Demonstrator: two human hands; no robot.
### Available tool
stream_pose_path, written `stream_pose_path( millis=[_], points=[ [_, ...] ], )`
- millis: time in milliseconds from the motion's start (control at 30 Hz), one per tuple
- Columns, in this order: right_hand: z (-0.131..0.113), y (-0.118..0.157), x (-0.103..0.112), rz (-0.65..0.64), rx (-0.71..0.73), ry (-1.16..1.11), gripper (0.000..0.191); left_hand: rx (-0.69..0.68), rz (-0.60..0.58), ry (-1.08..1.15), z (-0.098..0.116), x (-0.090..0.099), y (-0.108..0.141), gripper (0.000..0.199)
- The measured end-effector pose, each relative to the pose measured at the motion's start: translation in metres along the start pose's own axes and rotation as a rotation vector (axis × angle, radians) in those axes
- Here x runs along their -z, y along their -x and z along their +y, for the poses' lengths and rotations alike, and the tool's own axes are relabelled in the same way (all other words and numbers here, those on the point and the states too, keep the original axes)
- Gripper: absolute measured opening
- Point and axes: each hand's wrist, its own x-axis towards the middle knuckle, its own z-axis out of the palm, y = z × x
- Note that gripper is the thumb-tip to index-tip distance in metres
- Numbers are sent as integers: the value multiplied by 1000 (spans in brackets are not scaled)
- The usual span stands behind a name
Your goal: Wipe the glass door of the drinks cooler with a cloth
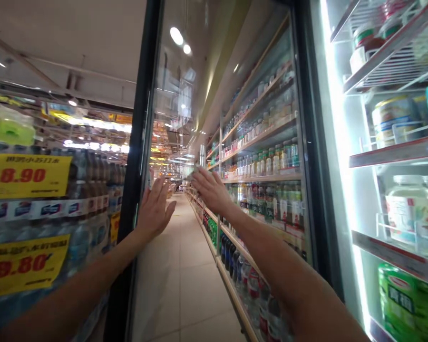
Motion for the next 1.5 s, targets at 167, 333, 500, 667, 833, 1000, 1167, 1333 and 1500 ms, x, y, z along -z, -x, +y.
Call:
stream_pose_path(
  millis=[167,333,500,667,833,1000,1167,1333,1500],
  points=[
    [-12,41,-3,-16,243,-11,36,41,-11,23,1,-13,11,57],
    [22,16,4,104,-268,50,40,37,-3,0,1,-15,16,60],
    [-13,54,0,16,-114,-19,38,10,-14,-9,9,-11,23,65],
    [-20,83,5,-40,42,-20,35,-24,-51,-21,22,-13,35,63],
    [-7,79,8,37,-254,38,39,-15,-75,11,33,-14,42,61],
    [-47,133,5,-70,-24,-44,38,-27,-124,40,48,-16,54,61],
    [-17,130,10,-14,-255,24,39,-46,-150,65,67,-19,62,61],
    [-22,146,10,47,-414,67,41,-153,-218,153,100,-25,76,60],
    [-34,191,20,-96,-238,21,39,-152,-218,188,126,-30,82,56]
  ],
)
